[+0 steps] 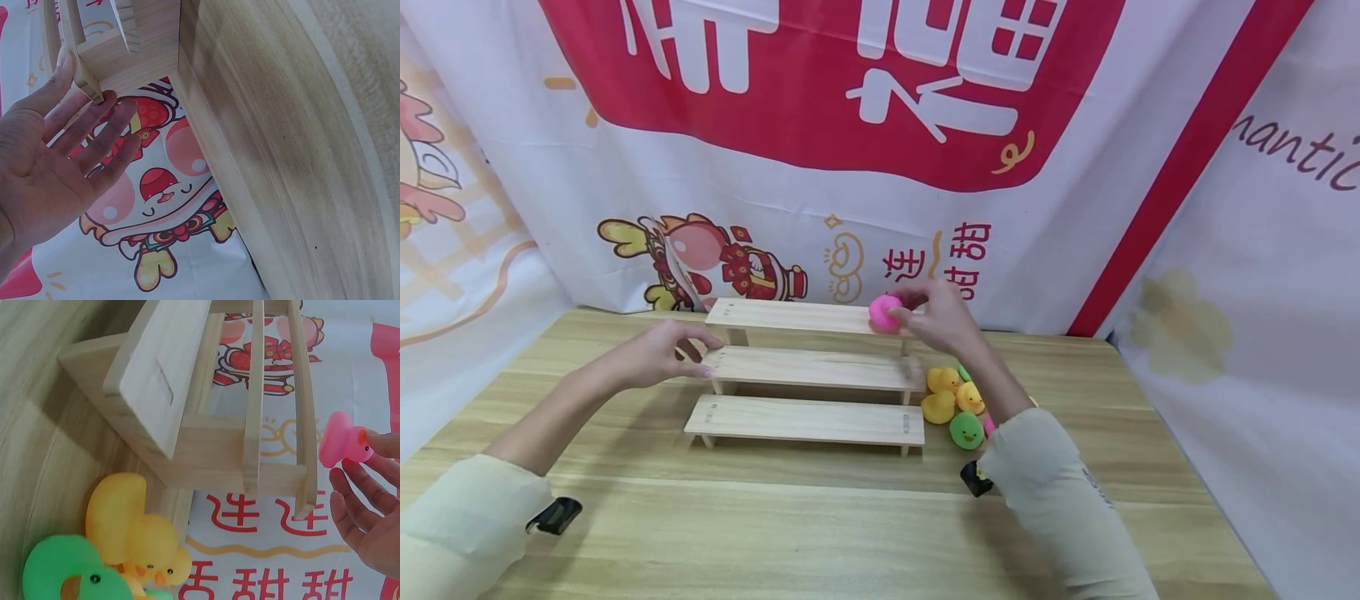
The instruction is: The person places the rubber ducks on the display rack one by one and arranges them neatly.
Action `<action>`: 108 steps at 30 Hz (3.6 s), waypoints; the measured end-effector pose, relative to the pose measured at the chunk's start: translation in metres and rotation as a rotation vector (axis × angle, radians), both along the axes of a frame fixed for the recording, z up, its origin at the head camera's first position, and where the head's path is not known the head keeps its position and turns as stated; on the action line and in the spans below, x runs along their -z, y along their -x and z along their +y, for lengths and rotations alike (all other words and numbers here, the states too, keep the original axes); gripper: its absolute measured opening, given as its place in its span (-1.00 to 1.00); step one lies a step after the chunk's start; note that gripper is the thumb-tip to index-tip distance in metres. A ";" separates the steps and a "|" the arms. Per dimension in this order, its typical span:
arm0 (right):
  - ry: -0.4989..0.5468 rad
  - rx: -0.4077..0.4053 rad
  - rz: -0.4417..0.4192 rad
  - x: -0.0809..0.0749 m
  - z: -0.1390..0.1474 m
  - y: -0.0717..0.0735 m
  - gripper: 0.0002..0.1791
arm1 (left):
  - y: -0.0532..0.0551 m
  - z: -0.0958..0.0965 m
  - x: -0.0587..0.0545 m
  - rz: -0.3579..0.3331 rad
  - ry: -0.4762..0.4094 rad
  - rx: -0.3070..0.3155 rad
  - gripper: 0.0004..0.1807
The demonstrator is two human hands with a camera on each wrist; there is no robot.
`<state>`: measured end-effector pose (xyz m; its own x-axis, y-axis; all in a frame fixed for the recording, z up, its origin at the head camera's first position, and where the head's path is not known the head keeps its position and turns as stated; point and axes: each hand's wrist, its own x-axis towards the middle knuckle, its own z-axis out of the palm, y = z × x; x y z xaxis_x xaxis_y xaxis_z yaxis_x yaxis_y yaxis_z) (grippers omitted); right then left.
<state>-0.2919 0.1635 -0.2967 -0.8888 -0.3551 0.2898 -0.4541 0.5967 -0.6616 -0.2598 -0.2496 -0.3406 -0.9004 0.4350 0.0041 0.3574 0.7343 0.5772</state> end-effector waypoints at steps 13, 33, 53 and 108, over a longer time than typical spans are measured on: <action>0.009 -0.057 0.038 -0.001 -0.016 0.001 -0.73 | -0.001 0.000 0.000 -0.004 -0.010 0.005 -0.52; 0.003 -0.091 0.016 -0.002 -0.051 0.007 -0.73 | -0.003 0.002 -0.003 -0.011 -0.022 -0.004 -0.54; 0.020 -0.116 0.011 0.002 -0.092 0.010 -0.74 | 0.001 0.000 0.000 -0.028 -0.041 0.001 -0.54; -0.157 -0.146 -0.068 -0.011 -0.184 0.023 -0.75 | -0.001 0.001 -0.002 -0.021 -0.054 0.022 -0.54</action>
